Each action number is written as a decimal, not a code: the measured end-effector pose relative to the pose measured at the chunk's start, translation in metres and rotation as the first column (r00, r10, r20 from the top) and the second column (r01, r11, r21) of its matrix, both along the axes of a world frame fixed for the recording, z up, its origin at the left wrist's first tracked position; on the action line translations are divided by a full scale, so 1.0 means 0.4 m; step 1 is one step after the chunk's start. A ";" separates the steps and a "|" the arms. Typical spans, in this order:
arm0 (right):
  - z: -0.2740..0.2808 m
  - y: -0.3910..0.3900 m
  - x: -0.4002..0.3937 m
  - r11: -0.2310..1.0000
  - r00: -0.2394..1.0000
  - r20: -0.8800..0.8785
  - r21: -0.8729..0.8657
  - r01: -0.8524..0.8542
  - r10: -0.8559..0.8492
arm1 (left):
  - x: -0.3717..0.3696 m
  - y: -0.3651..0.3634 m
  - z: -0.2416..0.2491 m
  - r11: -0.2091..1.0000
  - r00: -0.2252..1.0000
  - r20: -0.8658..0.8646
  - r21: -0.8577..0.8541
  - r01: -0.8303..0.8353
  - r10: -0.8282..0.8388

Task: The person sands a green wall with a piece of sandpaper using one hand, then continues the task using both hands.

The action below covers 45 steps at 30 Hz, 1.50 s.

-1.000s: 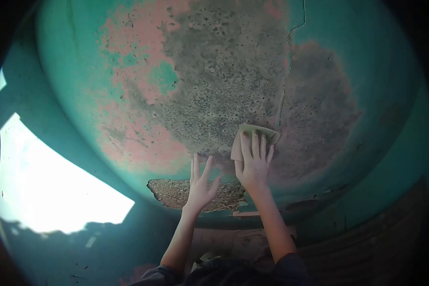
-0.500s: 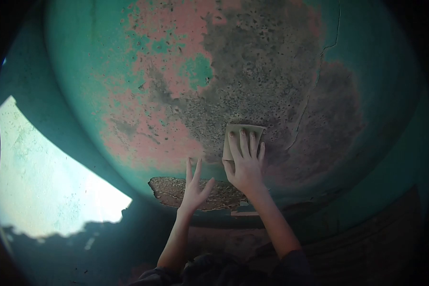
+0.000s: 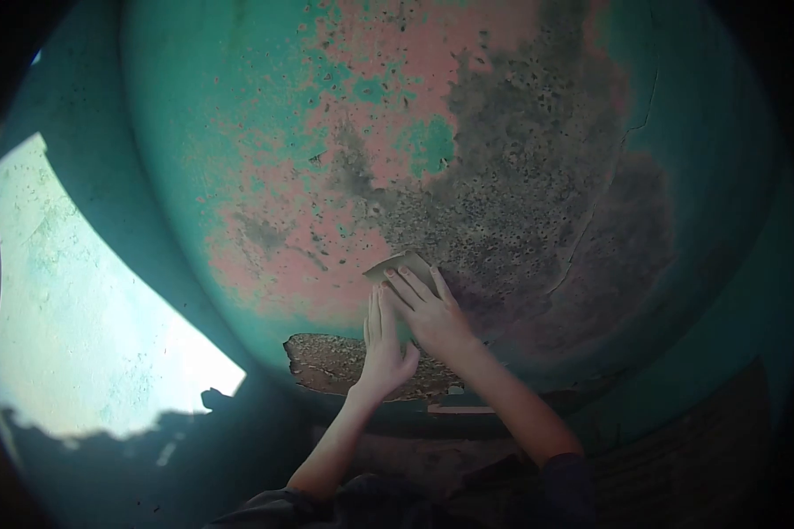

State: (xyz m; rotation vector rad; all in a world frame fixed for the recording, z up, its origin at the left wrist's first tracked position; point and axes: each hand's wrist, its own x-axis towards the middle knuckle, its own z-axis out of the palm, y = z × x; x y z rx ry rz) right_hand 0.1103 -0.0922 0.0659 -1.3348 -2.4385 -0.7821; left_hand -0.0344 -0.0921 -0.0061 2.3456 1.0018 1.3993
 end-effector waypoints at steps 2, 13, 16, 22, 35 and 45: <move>0.032 0.013 -0.016 0.999 0.999 0.032 -0.003 -0.034 0.034 | 0.012 0.020 0.016 0.998 0.994 0.105 -0.040 0.039 -0.035; 0.126 0.039 0.055 0.977 0.973 0.079 -0.019 -0.214 0.215 | 0.080 0.073 0.093 0.972 0.940 0.250 -0.021 -0.232 0.230; 0.166 0.040 0.077 0.984 0.988 0.047 0.090 -0.151 0.148 | 0.101 0.096 0.085 0.940 0.917 0.217 -0.002 -0.342 0.334; 0.177 0.073 0.122 0.957 0.997 0.018 0.280 -0.073 0.071 | 0.130 0.118 0.006 0.914 0.882 0.258 -0.010 -0.406 0.395; 0.130 0.123 0.150 0.868 0.990 0.117 0.480 -0.129 0.083 | 0.155 0.153 -0.101 0.891 0.786 0.424 -0.273 -0.363 0.450; 0.128 0.122 0.152 0.869 0.988 0.123 0.474 -0.141 0.094 | 0.285 0.082 -0.114 0.937 0.801 0.493 -0.251 -0.242 0.340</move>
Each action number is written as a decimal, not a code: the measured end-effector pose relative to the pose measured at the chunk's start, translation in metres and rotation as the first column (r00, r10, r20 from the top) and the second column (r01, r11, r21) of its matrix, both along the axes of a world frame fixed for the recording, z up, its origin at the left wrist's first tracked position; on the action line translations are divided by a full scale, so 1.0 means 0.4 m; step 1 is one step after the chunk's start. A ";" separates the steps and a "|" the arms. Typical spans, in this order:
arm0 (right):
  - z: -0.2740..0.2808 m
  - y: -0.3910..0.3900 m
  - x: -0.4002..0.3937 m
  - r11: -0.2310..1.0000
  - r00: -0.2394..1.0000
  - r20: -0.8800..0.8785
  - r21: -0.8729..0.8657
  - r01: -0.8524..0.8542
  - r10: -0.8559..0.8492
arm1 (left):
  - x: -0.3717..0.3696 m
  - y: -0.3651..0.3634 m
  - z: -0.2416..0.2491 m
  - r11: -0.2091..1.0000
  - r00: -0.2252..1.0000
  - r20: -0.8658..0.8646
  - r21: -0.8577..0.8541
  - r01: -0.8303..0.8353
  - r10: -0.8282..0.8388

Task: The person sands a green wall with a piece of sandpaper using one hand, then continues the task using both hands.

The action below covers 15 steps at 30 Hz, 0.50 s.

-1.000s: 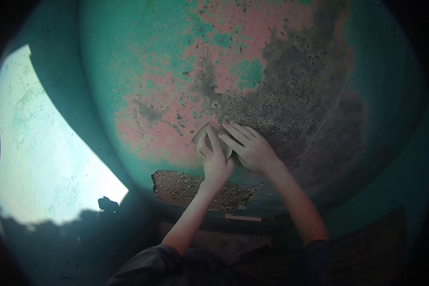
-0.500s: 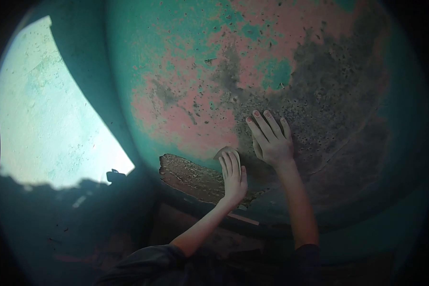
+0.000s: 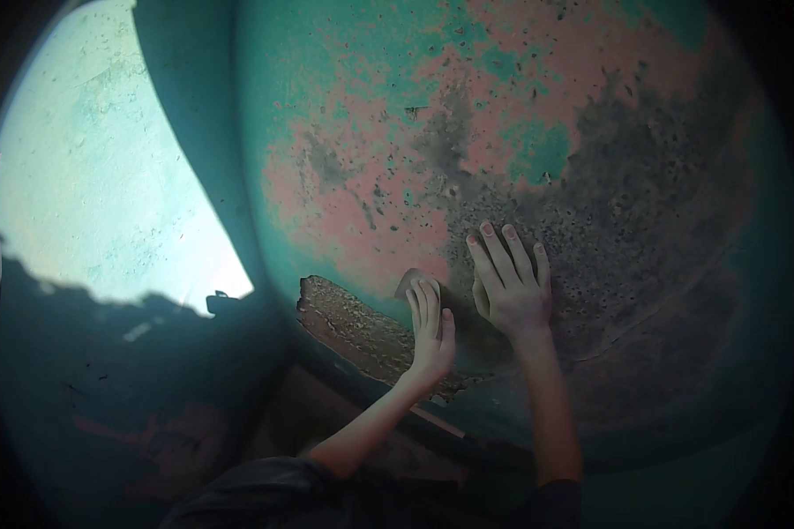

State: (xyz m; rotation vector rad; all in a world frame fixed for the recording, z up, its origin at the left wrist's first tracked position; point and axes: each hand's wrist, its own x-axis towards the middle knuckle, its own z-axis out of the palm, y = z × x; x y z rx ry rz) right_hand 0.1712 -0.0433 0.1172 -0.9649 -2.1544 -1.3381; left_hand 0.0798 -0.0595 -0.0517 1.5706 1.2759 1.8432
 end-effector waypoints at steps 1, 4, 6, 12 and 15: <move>0.000 0.001 0.001 1.000 1.000 0.007 0.000 -0.008 0.008 | -0.034 0.027 0.016 0.999 0.998 0.044 -0.010 -0.051 0.052; -0.003 0.004 -0.002 0.999 0.999 -0.014 0.025 -0.032 0.032 | -0.194 0.109 0.114 0.990 0.976 0.168 -0.045 -0.130 0.136; -0.002 0.005 -0.006 0.999 0.999 -0.028 0.036 -0.041 0.042 | -0.219 0.124 0.129 0.985 0.955 0.243 -0.068 -0.157 0.169; 0.000 0.003 -0.009 0.999 0.999 -0.018 0.044 -0.029 0.030 | -0.076 0.017 -0.002 0.954 0.934 -0.237 -0.073 -0.291 0.267; -0.001 0.005 -0.006 0.999 1.000 -0.014 0.045 -0.027 0.027 | -0.111 -0.005 0.035 0.946 0.944 -0.196 -0.139 -0.294 0.264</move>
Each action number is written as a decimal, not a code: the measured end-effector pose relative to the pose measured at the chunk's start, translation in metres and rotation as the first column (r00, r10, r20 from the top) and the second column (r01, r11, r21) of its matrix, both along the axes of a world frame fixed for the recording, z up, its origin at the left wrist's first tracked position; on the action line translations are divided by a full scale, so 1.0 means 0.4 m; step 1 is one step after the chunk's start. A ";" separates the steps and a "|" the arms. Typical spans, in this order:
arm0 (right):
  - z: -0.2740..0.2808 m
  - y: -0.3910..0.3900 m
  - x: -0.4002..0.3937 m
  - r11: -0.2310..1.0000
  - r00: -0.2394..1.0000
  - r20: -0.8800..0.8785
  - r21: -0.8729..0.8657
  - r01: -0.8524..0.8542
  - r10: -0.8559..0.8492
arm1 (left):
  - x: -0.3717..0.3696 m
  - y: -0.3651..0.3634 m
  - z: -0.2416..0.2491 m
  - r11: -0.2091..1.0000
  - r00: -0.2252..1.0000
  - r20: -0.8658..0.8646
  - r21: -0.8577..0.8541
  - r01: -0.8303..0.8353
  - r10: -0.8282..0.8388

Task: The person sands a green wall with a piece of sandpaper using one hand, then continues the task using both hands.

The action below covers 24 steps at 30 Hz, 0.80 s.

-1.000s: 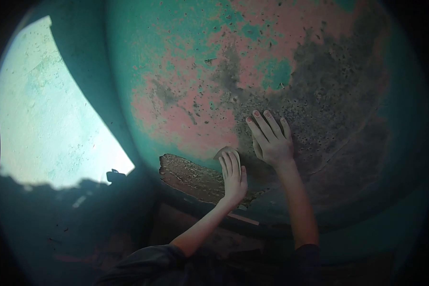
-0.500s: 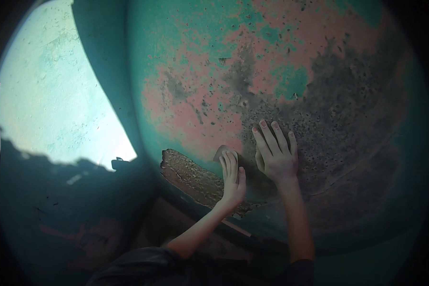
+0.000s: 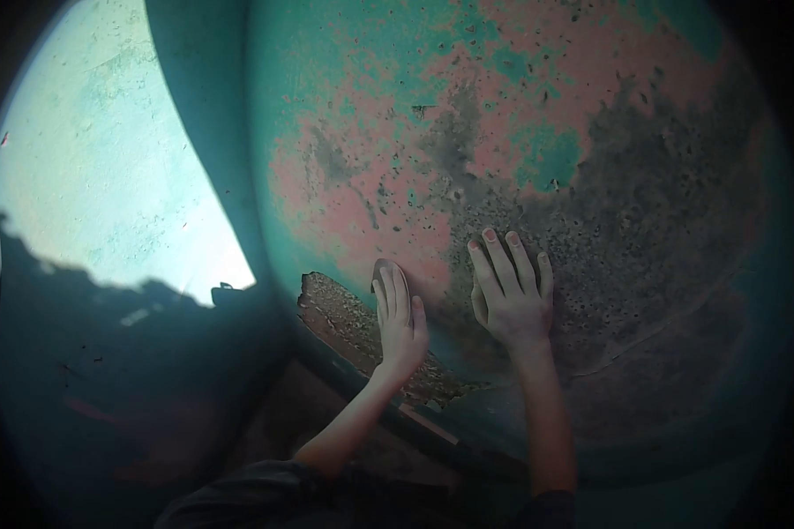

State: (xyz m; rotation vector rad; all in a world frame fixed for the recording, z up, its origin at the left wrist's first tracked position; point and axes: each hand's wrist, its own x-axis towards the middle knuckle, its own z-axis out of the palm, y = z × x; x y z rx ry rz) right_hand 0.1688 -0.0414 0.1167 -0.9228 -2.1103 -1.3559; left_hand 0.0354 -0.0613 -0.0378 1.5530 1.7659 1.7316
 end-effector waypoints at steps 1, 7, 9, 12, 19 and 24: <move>0.000 0.000 -0.001 1.000 1.000 -0.001 0.001 -0.002 0.002 | -0.012 0.005 0.009 1.000 1.000 -0.001 0.001 -0.002 0.002; 0.001 -0.002 -0.002 1.000 1.000 0.004 0.000 0.010 -0.010 | -0.039 0.044 0.022 0.998 1.000 0.010 0.060 0.006 -0.006; 0.001 -0.002 -0.002 1.000 1.000 -0.001 -0.001 0.009 -0.009 | -0.033 0.043 0.023 1.000 0.999 -0.038 -0.004 -0.009 0.009; 0.002 -0.001 -0.002 1.000 1.000 0.006 0.003 0.008 -0.008 | -0.028 0.061 0.028 0.991 0.983 -0.157 -0.081 -0.108 0.094; -0.004 0.000 -0.003 1.000 1.000 0.005 -0.003 0.016 -0.016 | -0.047 0.073 0.037 0.988 0.989 -0.120 -0.120 -0.099 0.085; -0.007 0.005 -0.002 1.000 1.000 -0.012 0.012 0.007 -0.007 | -0.120 0.115 0.077 0.994 0.994 -0.006 -0.014 -0.112 0.112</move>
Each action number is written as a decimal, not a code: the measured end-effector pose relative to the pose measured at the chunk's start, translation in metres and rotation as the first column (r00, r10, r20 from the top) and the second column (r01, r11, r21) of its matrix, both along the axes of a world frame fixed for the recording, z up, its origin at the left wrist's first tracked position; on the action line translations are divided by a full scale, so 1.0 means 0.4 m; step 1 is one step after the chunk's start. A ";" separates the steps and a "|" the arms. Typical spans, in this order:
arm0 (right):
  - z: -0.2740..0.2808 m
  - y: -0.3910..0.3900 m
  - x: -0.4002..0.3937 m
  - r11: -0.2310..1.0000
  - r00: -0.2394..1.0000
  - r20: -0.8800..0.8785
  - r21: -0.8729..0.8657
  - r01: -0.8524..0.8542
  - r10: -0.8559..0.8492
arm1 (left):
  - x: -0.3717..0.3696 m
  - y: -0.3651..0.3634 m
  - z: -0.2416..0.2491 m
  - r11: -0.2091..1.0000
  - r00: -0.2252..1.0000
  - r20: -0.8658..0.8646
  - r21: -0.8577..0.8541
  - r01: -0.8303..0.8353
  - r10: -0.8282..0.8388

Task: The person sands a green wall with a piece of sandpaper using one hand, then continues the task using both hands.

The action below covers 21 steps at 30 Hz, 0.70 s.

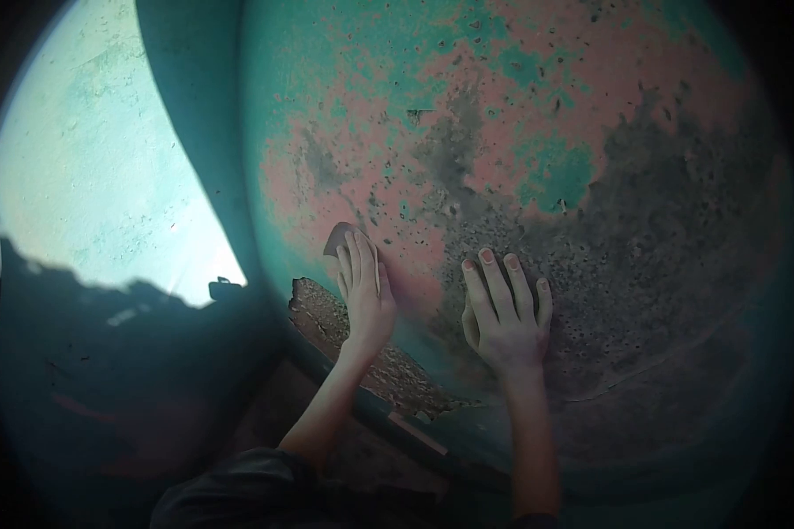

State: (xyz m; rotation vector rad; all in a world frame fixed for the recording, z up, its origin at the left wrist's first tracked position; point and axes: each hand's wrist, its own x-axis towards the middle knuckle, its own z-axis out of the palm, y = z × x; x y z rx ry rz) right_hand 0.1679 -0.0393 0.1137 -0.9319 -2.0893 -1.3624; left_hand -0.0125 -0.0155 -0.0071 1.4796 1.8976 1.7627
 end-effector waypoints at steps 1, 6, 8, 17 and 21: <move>-0.002 -0.002 0.002 1.000 1.000 -0.002 -0.005 0.001 -0.001 | 0.006 -0.006 -0.004 1.000 1.000 0.002 0.004 0.021 -0.021; 0.003 -0.004 -0.001 1.000 1.000 0.001 -0.009 0.010 -0.010 | 0.096 -0.073 -0.083 0.985 0.984 -0.060 -0.050 0.163 -0.166; 0.004 -0.005 0.002 1.000 1.000 0.004 -0.012 0.008 -0.008 | 0.031 -0.039 -0.057 0.984 0.979 -0.172 -0.153 0.087 -0.113; -0.001 -0.005 -0.004 1.000 1.000 -0.009 0.006 0.011 -0.011 | 0.032 -0.045 -0.090 0.981 0.982 -0.078 0.077 0.176 -0.170; -0.002 0.001 -0.004 1.000 1.000 -0.005 0.028 -0.001 0.002 | -0.031 -0.017 -0.052 0.961 0.973 -0.017 0.152 0.230 -0.230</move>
